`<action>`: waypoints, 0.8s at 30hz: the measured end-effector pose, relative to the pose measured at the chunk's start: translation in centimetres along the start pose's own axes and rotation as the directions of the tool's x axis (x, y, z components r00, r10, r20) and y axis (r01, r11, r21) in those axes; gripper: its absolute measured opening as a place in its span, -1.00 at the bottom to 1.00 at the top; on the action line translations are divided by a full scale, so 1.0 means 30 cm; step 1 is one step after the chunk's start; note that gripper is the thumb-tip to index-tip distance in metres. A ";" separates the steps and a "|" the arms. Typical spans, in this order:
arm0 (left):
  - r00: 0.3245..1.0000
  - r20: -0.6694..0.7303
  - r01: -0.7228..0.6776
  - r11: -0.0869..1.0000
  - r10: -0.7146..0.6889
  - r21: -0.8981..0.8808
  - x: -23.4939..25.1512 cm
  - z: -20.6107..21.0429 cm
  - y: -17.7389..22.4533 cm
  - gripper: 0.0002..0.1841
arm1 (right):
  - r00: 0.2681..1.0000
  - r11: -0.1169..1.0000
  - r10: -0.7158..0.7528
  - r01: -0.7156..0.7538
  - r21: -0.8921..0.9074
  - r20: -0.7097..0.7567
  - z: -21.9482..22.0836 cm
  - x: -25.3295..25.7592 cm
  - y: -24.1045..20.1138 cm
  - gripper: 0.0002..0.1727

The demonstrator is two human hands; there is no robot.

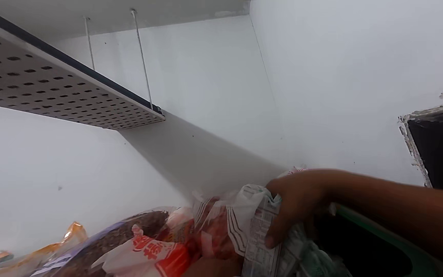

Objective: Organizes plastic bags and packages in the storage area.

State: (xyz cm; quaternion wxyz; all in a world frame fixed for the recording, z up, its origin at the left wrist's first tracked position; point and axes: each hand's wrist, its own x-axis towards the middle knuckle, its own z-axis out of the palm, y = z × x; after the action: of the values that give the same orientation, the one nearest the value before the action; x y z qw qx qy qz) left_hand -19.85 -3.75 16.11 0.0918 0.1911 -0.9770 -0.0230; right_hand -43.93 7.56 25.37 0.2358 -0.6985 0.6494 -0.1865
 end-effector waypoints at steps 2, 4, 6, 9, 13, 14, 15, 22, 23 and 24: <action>0.997 -0.077 -0.029 0.999 0.025 -0.040 0.001 0.010 0.010 -0.73 | 1.000 0.987 0.018 -0.020 -0.157 -0.015 -0.046 -0.043 -0.028 -0.40; 0.995 -0.087 -0.041 0.999 0.041 -0.002 0.021 0.029 0.039 -0.74 | 0.994 0.922 0.055 -0.088 -0.377 -0.096 -0.080 -0.082 -0.056 -0.45; 0.998 -0.025 -0.046 0.993 0.049 0.107 0.054 0.056 0.081 -0.74 | 0.976 0.799 0.068 -0.176 -0.575 -0.205 -0.089 -0.106 -0.067 -0.40; 0.997 0.075 -0.034 0.984 0.021 0.174 0.106 0.046 0.139 -0.73 | 0.965 0.645 0.012 -0.207 -0.736 -0.261 -0.046 -0.117 -0.051 -0.47; 0.991 -0.099 0.080 0.991 -0.090 -0.105 0.152 -0.015 0.137 -0.68 | 0.980 0.761 -0.131 0.196 -0.619 0.149 0.071 -0.025 0.039 -0.50; 0.976 -0.151 0.123 0.972 -0.155 -0.200 0.159 -0.015 0.136 -0.64 | 0.963 0.805 -0.172 0.258 -0.535 0.205 0.104 0.005 0.057 -0.46; 0.958 -0.201 0.137 0.941 -0.205 -0.308 0.163 -0.009 0.135 -0.59 | 0.958 0.846 -0.189 0.270 -0.460 0.215 0.139 0.037 0.076 -0.42; 0.896 -0.443 -0.248 0.848 0.017 -0.469 0.026 0.042 0.084 -0.03 | 0.999 0.942 -0.039 0.033 -0.334 -0.011 0.176 0.071 0.072 -0.66; 0.889 -0.456 -0.261 0.866 0.043 -0.427 0.005 0.045 0.071 0.06 | 1.000 0.948 -0.006 -0.001 -0.318 -0.019 0.165 0.065 0.060 -0.68; 0.892 -0.450 -0.235 0.892 0.040 -0.386 -0.013 0.047 0.055 0.07 | 0.999 0.955 0.018 -0.025 -0.295 -0.027 0.157 0.061 0.053 -0.70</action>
State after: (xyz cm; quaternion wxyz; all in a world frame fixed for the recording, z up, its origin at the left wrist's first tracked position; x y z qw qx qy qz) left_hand -20.39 -2.05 14.78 0.3464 0.0950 -0.9140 -0.1887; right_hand -42.40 6.09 20.53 0.1228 -0.7165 0.6803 -0.0932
